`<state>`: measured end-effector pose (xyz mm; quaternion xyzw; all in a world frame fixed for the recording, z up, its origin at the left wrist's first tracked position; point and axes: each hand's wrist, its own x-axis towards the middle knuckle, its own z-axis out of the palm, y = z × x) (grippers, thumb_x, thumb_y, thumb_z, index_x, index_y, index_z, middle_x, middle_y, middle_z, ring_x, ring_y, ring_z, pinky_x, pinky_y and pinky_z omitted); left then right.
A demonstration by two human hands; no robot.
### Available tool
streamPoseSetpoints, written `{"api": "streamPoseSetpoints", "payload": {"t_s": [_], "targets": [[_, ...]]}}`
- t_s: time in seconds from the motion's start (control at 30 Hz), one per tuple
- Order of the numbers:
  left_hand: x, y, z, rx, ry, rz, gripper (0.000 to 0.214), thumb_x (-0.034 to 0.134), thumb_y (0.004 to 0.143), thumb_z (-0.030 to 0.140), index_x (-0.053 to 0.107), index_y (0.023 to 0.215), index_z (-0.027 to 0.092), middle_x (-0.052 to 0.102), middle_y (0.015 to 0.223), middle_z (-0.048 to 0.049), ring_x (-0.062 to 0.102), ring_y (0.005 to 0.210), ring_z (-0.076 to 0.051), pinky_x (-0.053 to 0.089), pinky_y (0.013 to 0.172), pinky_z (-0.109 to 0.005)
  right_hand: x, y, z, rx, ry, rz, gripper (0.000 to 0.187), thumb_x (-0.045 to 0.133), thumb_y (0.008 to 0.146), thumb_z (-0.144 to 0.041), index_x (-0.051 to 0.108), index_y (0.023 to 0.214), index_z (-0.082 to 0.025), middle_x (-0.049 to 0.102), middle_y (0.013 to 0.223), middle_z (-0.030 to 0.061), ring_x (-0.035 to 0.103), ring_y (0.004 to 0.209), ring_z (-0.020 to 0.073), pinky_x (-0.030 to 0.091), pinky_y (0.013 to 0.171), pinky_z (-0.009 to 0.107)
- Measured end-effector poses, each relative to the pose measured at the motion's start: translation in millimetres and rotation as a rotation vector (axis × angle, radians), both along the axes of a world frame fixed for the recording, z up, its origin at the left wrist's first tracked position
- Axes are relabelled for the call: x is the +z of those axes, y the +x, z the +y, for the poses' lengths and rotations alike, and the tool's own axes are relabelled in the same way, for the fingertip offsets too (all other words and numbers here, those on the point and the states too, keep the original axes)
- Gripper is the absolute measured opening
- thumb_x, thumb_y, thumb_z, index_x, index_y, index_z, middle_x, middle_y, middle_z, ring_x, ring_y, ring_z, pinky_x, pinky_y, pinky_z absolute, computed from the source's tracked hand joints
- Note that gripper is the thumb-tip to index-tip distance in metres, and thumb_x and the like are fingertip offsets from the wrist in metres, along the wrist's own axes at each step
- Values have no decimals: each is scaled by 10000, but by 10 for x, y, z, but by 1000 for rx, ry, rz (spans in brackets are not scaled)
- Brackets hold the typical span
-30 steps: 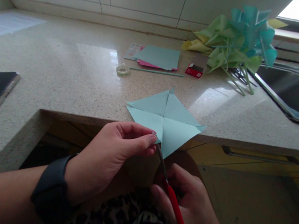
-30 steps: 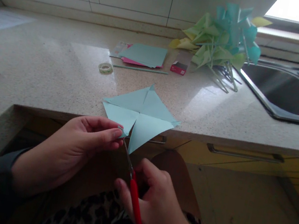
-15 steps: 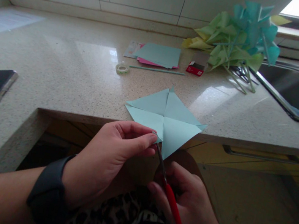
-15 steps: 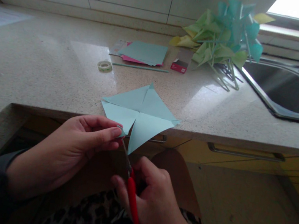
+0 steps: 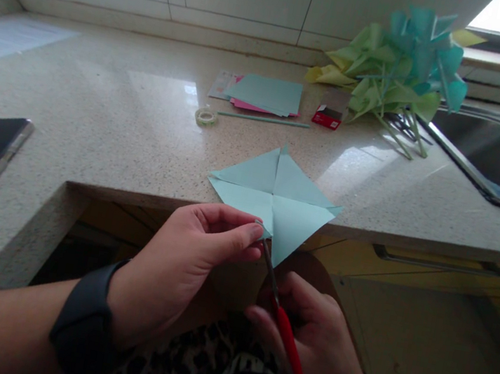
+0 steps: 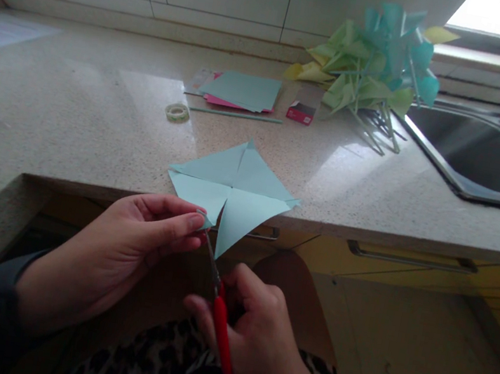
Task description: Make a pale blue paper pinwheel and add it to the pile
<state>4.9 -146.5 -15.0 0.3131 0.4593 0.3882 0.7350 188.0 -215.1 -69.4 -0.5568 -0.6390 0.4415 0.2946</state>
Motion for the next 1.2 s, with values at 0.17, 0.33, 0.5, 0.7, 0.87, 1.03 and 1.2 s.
{"api": "streamPoseSetpoints", "payload": {"t_s": [0.17, 0.33, 0.5, 0.7, 0.87, 1.03, 1.2], "targets": [[-25, -18, 44, 3, 65, 67, 90, 837, 789, 241, 781, 840, 191, 768, 836, 1, 691, 748, -81, 530, 756, -178, 17, 69, -16, -22, -24, -25, 362, 689, 866, -513, 537, 757, -203, 547, 622, -24, 431, 534, 111, 336, 479, 237], [-30, -34, 52, -62, 86, 139, 143, 830, 796, 293, 779, 867, 179, 776, 874, -22, 706, 775, -111, 548, 780, -218, 131, 131, 7, 87, -131, 95, 320, 700, 869, -472, 557, 808, -193, 496, 668, -37, 398, 588, 112, 323, 509, 234], [-5, -33, 50, -111, 86, 180, 184, 816, 806, 330, 770, 886, 171, 778, 887, -37, 711, 780, -128, 544, 784, -241, 176, 135, 39, 121, -253, 237, 324, 737, 840, -455, 557, 838, -186, 486, 708, -34, 399, 617, 114, 320, 525, 234], [-4, -36, 50, -114, 94, 190, 182, 815, 802, 330, 768, 862, 166, 774, 866, -40, 704, 764, -129, 539, 769, -246, 161, 157, 16, 146, -260, 256, 319, 708, 864, -467, 568, 840, -182, 495, 707, -27, 421, 622, 118, 340, 539, 239], [-6, -38, 54, -121, 94, 205, 195, 820, 795, 343, 768, 868, 170, 770, 852, -33, 696, 760, -127, 529, 753, -240, 157, 169, 30, 138, -240, 203, 344, 720, 851, -484, 566, 798, -180, 527, 692, -19, 439, 617, 125, 339, 539, 250], [-7, -56, 51, -132, 97, 211, 200, 825, 787, 360, 767, 860, 183, 764, 826, -24, 679, 752, -122, 510, 744, -238, 157, 172, 48, 145, -253, 217, 352, 749, 831, -486, 575, 812, -180, 533, 703, -22, 444, 624, 127, 337, 541, 251], [-4, -64, 43, -126, 120, 244, 209, 818, 789, 369, 770, 866, 180, 760, 811, -37, 677, 750, -142, 504, 756, -259, 192, 164, 51, 136, -241, 179, 373, 727, 837, -520, 588, 801, -176, 556, 709, -7, 457, 634, 136, 357, 553, 258]]}}
